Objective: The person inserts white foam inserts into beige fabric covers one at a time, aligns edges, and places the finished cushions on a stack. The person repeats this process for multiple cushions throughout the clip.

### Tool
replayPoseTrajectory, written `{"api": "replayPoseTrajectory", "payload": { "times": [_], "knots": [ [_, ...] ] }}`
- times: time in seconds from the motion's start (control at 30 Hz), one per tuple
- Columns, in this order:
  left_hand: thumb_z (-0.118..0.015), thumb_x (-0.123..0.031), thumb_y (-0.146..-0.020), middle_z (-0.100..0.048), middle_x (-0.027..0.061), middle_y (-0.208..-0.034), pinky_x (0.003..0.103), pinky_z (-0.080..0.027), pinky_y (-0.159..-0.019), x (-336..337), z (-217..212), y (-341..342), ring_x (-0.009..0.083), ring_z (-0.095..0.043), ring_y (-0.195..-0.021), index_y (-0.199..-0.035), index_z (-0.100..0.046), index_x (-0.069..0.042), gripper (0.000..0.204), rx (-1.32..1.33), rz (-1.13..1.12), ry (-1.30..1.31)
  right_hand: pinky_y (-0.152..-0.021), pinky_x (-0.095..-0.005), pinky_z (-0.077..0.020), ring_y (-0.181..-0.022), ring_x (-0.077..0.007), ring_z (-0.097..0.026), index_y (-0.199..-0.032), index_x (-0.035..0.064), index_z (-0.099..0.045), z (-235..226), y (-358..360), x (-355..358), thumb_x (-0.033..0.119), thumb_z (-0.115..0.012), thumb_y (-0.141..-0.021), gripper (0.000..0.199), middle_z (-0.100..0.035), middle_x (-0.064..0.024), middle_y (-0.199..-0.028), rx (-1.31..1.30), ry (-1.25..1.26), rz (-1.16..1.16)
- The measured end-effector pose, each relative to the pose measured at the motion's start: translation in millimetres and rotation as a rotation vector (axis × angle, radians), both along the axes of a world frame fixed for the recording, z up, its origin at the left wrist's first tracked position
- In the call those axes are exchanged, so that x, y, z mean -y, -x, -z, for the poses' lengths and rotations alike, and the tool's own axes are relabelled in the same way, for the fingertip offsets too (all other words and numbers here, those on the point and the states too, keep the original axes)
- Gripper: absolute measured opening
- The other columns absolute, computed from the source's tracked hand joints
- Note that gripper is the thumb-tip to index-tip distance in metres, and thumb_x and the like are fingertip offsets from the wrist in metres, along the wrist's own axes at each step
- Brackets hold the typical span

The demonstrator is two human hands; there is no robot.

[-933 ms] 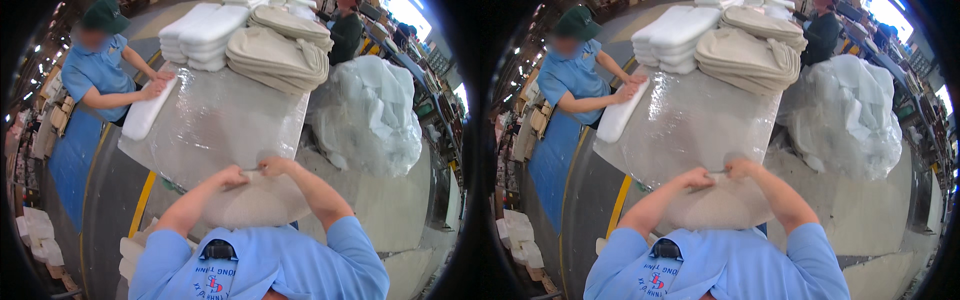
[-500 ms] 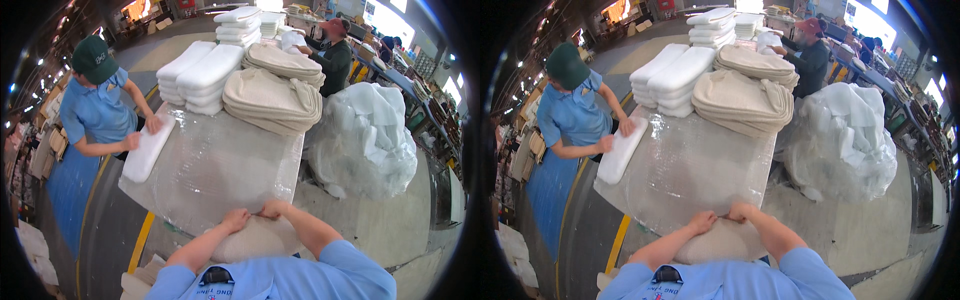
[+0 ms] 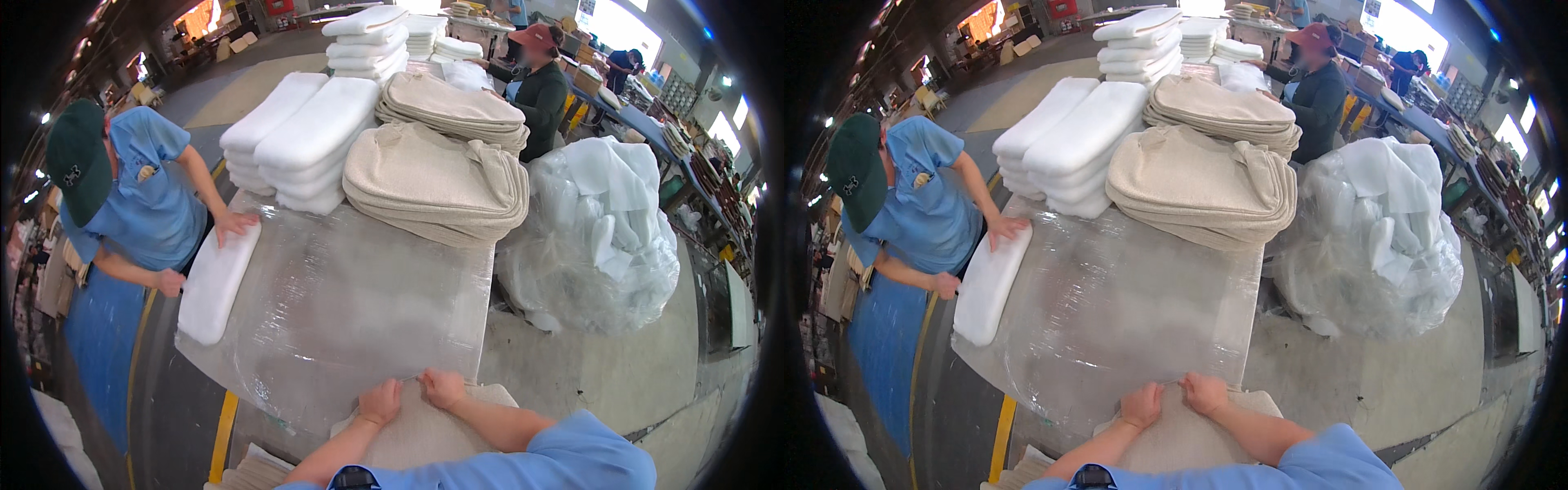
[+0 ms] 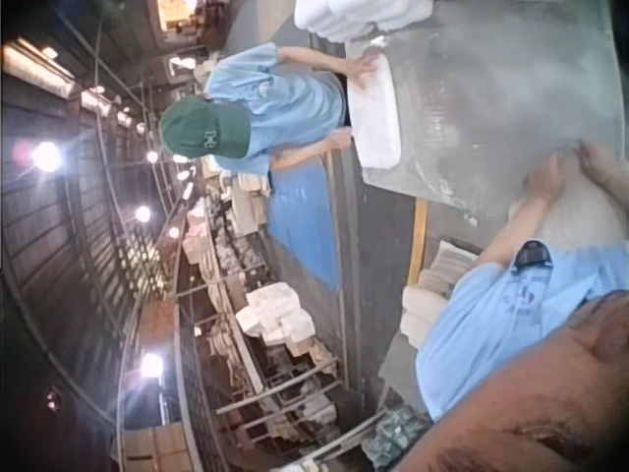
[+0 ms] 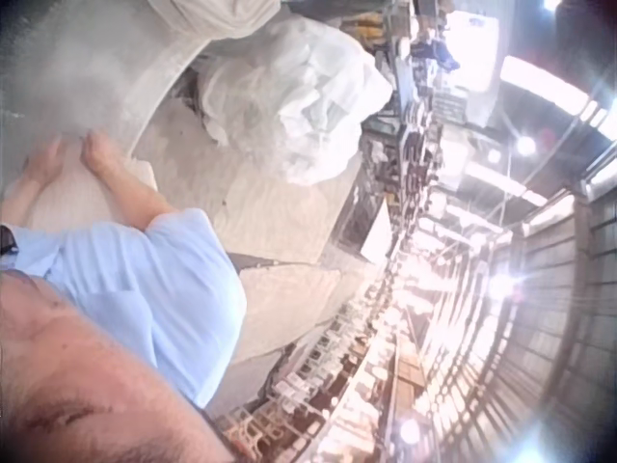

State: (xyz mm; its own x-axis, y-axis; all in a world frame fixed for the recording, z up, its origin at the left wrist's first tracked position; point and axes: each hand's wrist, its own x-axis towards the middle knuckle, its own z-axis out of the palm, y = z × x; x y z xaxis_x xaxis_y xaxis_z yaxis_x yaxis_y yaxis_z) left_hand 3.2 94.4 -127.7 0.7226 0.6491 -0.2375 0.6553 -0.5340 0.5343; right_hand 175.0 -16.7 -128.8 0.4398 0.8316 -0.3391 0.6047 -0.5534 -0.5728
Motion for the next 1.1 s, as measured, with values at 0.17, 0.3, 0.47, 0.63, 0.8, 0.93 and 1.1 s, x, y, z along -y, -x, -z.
{"api": "replayPoseTrajectory", "payload": {
  "times": [0.17, 0.3, 0.47, 0.63, 0.8, 0.93, 1.1],
  "knots": [
    [-0.052, -0.045, -0.107, -0.075, 0.0201, -0.096, 0.055, -0.054, -0.078, -6, -23, -3, 0.0441, -0.071, -0.093, -0.100, -0.068, -0.006, 0.043, 0.009, 0.042, 0.121, -0.077, -0.0535, -0.0556, -0.091, -0.0432, -0.072, -0.108, 0.0113, -0.074, -4, -18, 2, 0.040, -0.065, -0.099, 0.032, -0.076, -0.0205, -0.098, -0.011, 0.000, -0.117],
    [-0.055, -0.052, -0.105, -0.076, 0.0203, -0.105, 0.052, -0.054, -0.088, -35, -46, 25, 0.0422, -0.070, -0.103, -0.107, -0.075, -0.008, 0.049, -0.247, 0.206, 0.204, -0.086, -0.0496, -0.0576, -0.103, -0.0380, -0.073, -0.120, 0.0133, -0.075, -43, -57, 1, 0.041, -0.070, -0.095, 0.038, -0.076, -0.0177, -0.112, -0.104, 0.317, -0.422],
    [-0.056, -0.054, -0.104, -0.076, 0.0191, -0.112, 0.052, -0.054, -0.092, -38, -51, 45, 0.0421, -0.070, -0.107, -0.109, -0.078, -0.009, 0.050, -0.331, 0.075, 0.176, -0.093, -0.0490, -0.0571, -0.114, -0.0355, -0.071, -0.127, 0.0162, -0.074, -55, -78, 5, 0.041, -0.069, -0.097, 0.039, -0.076, -0.0143, -0.120, -0.140, 0.479, -0.211],
    [-0.054, -0.049, -0.105, -0.076, 0.0196, -0.110, 0.054, -0.054, -0.090, -36, -33, 48, 0.0429, -0.070, -0.106, -0.109, -0.076, -0.008, 0.046, -0.228, -0.042, 0.144, -0.089, -0.0507, -0.0567, -0.105, -0.0386, -0.072, -0.115, 0.0131, -0.076, -29, -58, 20, 0.039, -0.065, -0.100, 0.032, -0.076, -0.0166, -0.113, 0.022, 0.203, -0.068],
    [-0.050, -0.045, -0.108, -0.075, 0.0203, -0.110, 0.055, -0.053, -0.089, -33, -11, 52, 0.0433, -0.070, -0.105, -0.111, -0.074, -0.009, 0.043, -0.213, -0.042, 0.109, -0.082, -0.0509, -0.0566, -0.093, -0.0401, -0.073, -0.098, 0.0106, -0.076, -15, -50, 27, 0.035, -0.068, -0.097, 0.026, -0.076, -0.0170, -0.094, 0.022, 0.003, 0.084],
    [-0.047, -0.046, -0.109, -0.075, 0.0208, -0.112, 0.056, -0.054, -0.089, -30, -3, 53, 0.0436, -0.070, -0.105, -0.112, -0.073, -0.010, 0.044, -0.203, -0.126, 0.149, -0.077, -0.0509, -0.0567, -0.086, -0.0407, -0.073, -0.096, 0.0097, -0.076, 1, -52, 25, 0.032, -0.072, -0.095, 0.022, -0.075, -0.0180, -0.088, -0.003, -0.056, 0.109],
    [-0.051, -0.045, -0.107, -0.074, 0.0218, -0.103, 0.059, -0.052, -0.082, -30, -9, 49, 0.0457, -0.070, -0.100, -0.103, -0.072, -0.008, 0.043, -0.075, -0.130, 0.070, -0.075, -0.0506, -0.0566, -0.084, -0.0411, -0.073, -0.093, 0.0087, -0.076, 2, -50, 24, 0.034, -0.072, -0.094, 0.026, -0.074, -0.0188, -0.084, 0.104, -0.076, 0.045]
  ]
}}
